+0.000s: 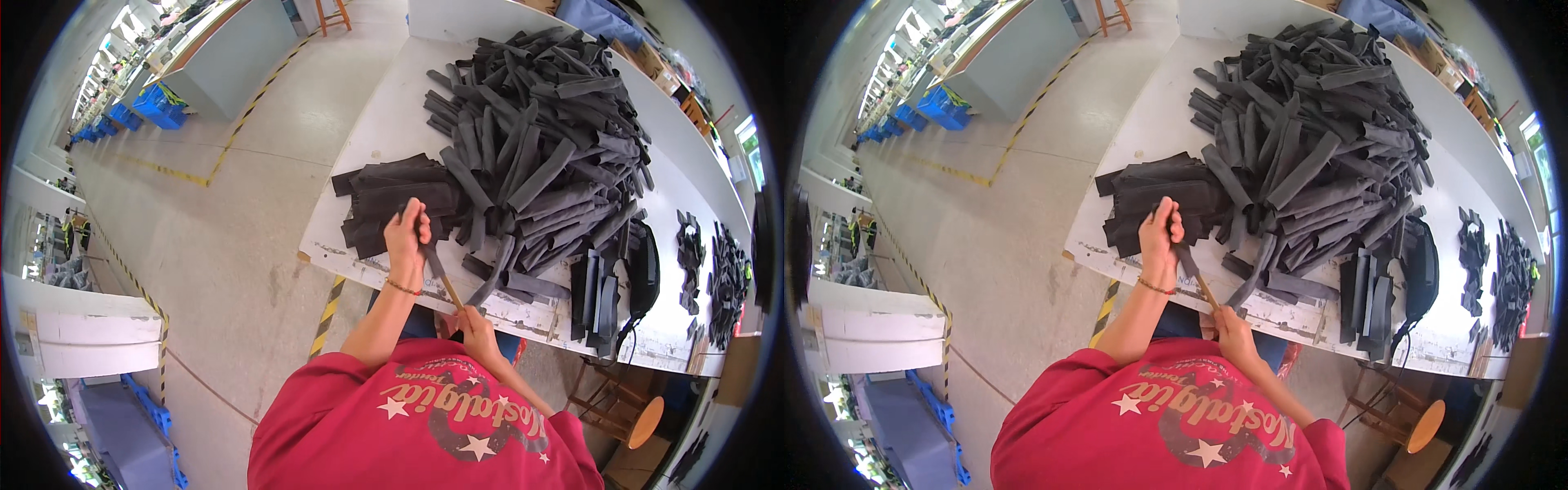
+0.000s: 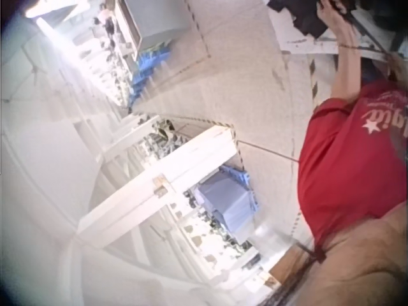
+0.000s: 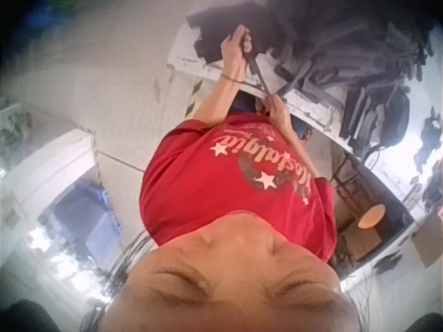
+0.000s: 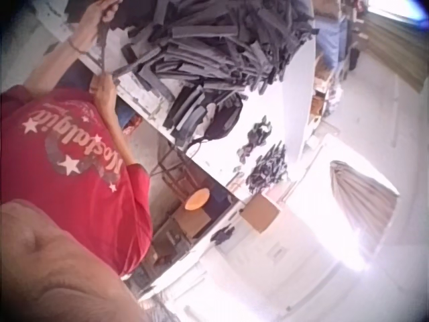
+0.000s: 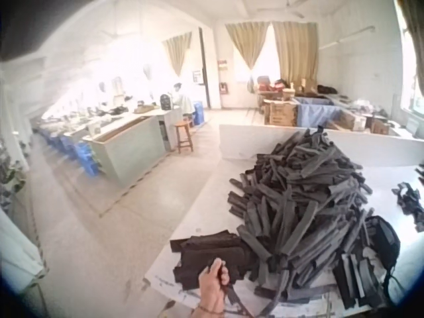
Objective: The recorder is sliding black foam sleeves onto a wooden rod as part of an assembly or manufacturing process.
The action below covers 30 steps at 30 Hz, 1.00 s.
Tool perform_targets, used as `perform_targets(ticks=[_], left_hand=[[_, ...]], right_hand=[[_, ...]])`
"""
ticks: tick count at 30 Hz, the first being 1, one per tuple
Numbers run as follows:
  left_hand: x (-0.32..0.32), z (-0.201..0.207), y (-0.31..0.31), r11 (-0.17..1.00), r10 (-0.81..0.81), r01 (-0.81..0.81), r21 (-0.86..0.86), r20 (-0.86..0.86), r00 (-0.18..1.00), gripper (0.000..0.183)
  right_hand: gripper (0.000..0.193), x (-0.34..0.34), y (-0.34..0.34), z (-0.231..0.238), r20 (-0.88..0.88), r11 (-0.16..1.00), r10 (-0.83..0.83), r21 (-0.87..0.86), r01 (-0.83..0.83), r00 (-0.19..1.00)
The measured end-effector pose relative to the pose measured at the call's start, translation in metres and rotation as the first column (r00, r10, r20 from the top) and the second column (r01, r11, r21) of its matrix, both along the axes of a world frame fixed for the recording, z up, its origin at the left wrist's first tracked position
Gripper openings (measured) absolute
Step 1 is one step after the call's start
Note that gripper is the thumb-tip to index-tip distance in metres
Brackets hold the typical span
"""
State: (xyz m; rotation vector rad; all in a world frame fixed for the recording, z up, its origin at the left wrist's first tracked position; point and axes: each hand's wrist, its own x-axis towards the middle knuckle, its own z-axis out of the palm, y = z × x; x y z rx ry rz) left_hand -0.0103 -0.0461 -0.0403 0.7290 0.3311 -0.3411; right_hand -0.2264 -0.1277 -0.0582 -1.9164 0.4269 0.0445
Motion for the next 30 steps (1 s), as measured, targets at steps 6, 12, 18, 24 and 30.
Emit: perform_targets(ticks=[6,12,18,24,30], left_hand=[[0.021,-0.001,-0.005,1.0,-0.014,0.016,-0.011,0.122,0.992,0.031],[-0.018,0.017,-0.005,0.99,0.142,-0.142,0.01,-0.019,0.99,0.044],[0.007,0.001,0.005,0.975,-0.208,0.214,-0.055,0.096,0.973,0.024],[0.06,-0.015,0.021,0.984,-0.02,0.033,-0.177,0.076,0.997,0.022],[0.022,-0.021,-0.022,0.979,0.01,-0.029,-0.204,-0.096,0.995,0.021]], right_hand=[[0.017,-0.028,-0.014,0.012,0.024,1.0,-0.016,0.013,0.016,1.0],[0.019,-0.018,-0.027,0.01,0.03,0.986,-0.119,0.12,0.115,0.992],[0.021,-0.029,-0.019,0.007,0.013,0.998,0.032,0.058,-0.032,0.999],[0.02,-0.101,-0.071,0.024,-0.186,0.89,0.314,0.399,-0.221,0.931],[0.026,-0.028,-0.057,0.06,0.086,0.927,-0.204,0.337,0.164,0.975]])
